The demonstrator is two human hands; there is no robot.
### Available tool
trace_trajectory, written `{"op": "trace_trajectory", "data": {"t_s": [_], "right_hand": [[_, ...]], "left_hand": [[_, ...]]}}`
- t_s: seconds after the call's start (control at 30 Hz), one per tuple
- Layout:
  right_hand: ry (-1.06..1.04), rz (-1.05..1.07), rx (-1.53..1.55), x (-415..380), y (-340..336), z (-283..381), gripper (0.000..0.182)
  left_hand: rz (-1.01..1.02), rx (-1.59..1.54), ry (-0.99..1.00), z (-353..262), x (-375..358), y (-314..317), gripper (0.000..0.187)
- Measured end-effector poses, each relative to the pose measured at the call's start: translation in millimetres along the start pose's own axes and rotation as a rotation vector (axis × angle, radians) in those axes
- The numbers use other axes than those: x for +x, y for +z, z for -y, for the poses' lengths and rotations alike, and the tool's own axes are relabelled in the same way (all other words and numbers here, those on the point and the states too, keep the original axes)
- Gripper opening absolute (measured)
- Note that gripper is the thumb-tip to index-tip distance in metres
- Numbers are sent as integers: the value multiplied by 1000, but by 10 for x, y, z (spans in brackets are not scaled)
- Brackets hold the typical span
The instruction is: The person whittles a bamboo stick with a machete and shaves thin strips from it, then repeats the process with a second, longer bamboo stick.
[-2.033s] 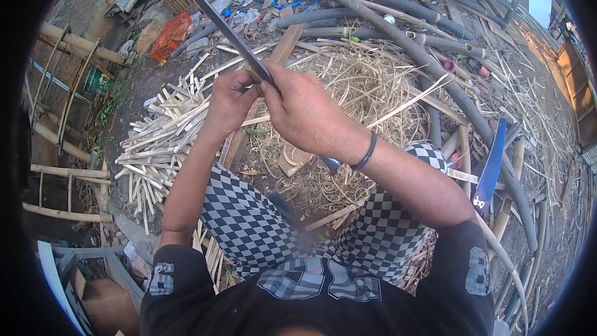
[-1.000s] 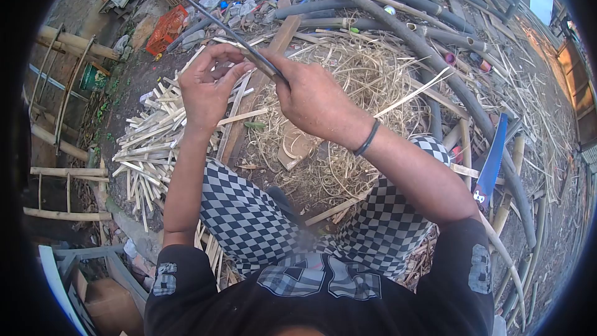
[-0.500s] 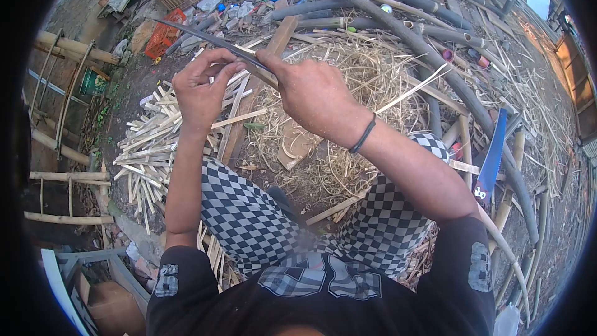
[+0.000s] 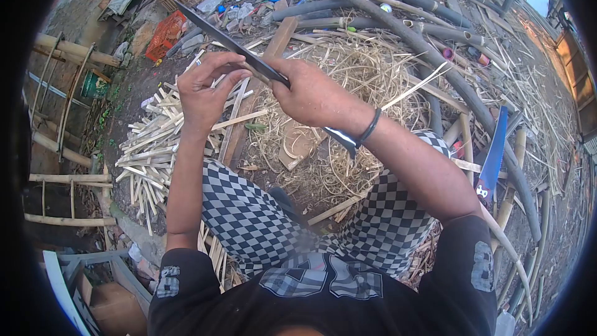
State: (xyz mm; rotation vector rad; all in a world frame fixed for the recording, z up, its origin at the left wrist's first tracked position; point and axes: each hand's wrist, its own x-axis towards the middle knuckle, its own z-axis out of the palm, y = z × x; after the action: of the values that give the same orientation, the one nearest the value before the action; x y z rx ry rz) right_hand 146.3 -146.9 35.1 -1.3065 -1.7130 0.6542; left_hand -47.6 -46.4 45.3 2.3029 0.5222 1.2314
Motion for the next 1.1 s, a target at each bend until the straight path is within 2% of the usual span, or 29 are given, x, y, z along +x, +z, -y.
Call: {"op": "trace_trajectory", "data": {"t_s": [0.03, 0.13, 0.23, 0.27, 0.33, 0.43, 0.53, 0.6, 0.77, 0.83, 0.87, 0.9, 0.97, 1.03, 1.1], "right_hand": [[1, 1, 1, -8, 1, -17, 37], [-81, -57, -164, -29, -20, 21, 39], [11, -14, -249, -19, -56, 85, 40], [55, 16, -369, -13, -76, 93, 40], [101, 42, -490, -20, -90, 31, 40], [-4, -18, -531, -16, -98, -177, 42], [20, -38, -423, 22, -149, -245, 44], [85, -176, -350, 28, -150, -280, 49], [192, -127, -231, 88, -243, -347, 55], [436, -27, 152, 79, -278, -207, 49], [442, -41, 233, 72, -267, -182, 38], [442, -41, 233, 76, -273, -165, 38], [563, -29, 499, 92, -293, -143, 27], [589, -64, 606, 101, -311, -132, 24], [610, -100, 711, 121, -341, -154, 21]], "left_hand": [[57, -55, -67, -18, -11, -2, 25], [29, -22, -64, 13, -29, 11, 25], [33, -22, -19, 28, -25, -11, 25], [34, -22, -19, 34, -26, -7, 25], [-50, -66, -68, 48, -24, 11, 20], [-19, -100, -119, 70, -26, -30, 24], [22, -210, -230, 125, -27, -54, 29], [21, -222, -257, 154, -29, -66, 29], [63, -232, -352, 221, -8, -129, 23], [46, -219, -350, 222, -11, -115, 19], [11, -238, -406, 254, -18, -121, 18], [-25, -257, -462, 262, -14, -136, 17], [-105, -281, -464, 265, 9, -201, 17], [-182, -303, -459, 316, 34, -310, 18], [-365, -359, -408, 400, 42, -440, 20]]}}
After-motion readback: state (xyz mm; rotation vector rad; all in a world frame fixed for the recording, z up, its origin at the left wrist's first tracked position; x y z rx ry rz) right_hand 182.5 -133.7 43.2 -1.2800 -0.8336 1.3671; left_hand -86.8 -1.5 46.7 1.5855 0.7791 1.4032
